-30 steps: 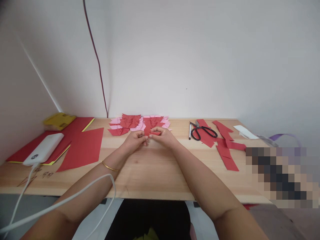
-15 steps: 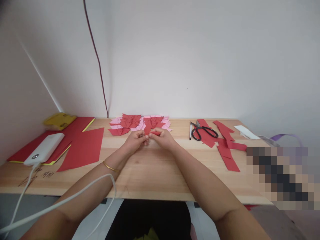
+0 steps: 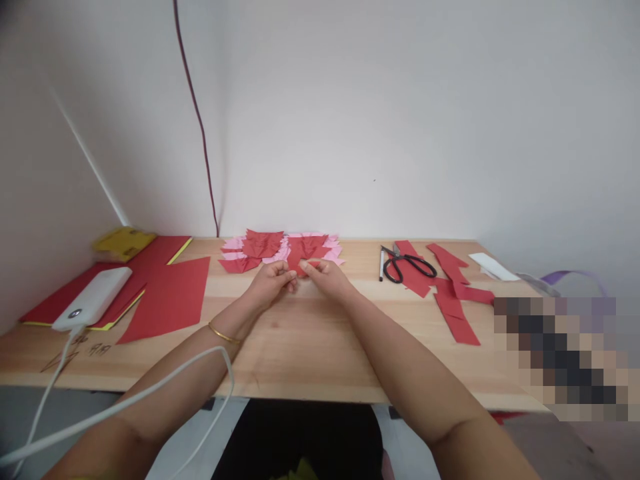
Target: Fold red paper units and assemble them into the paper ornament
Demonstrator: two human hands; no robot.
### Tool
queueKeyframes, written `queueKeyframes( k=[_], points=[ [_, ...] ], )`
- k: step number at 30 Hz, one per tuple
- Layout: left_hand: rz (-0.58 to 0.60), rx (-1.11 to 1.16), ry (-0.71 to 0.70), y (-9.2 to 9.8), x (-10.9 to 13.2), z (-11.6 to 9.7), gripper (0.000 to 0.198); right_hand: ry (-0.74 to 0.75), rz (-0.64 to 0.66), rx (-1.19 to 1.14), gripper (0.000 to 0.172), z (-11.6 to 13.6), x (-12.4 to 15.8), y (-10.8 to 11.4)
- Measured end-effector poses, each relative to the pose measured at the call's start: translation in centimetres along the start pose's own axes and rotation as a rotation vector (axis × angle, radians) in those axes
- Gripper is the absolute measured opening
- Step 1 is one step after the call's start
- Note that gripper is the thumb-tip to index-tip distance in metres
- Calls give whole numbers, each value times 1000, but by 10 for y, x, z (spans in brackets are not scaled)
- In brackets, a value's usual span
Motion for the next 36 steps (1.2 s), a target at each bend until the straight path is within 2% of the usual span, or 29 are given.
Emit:
queueKeyframes(
  k=[7, 17, 23, 28, 33, 36],
  points=[
    [32, 29, 2, -5, 2, -1, 25, 50, -78, -2, 30, 0, -1, 2],
    [10, 77, 10, -7, 3, -3, 26, -46, -110, -65, 46, -8, -2, 4],
    [-28, 87, 7, -5, 2, 1, 26, 49, -19, -134, 31, -2, -1, -6],
    [29, 67, -15, -9, 2, -2, 24, -2, -163, -24, 35, -3, -1, 4],
    [36, 70, -1, -9, 3, 0, 26, -25, -153, -49, 49, -4, -1, 7],
    [29, 72, -4, -8, 2, 1, 27, -7, -118, -73, 42, -2, -1, 5]
  ],
)
Point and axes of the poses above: each hand's wrist, its own x-axis away from the middle knuckle, its own y-axis out of the back of the hand, z = x × y, the point moved 7 cm from there along -x, towards the middle knuckle, and after that the axes turned 7 degrees about -y, right-handed, at the moved point
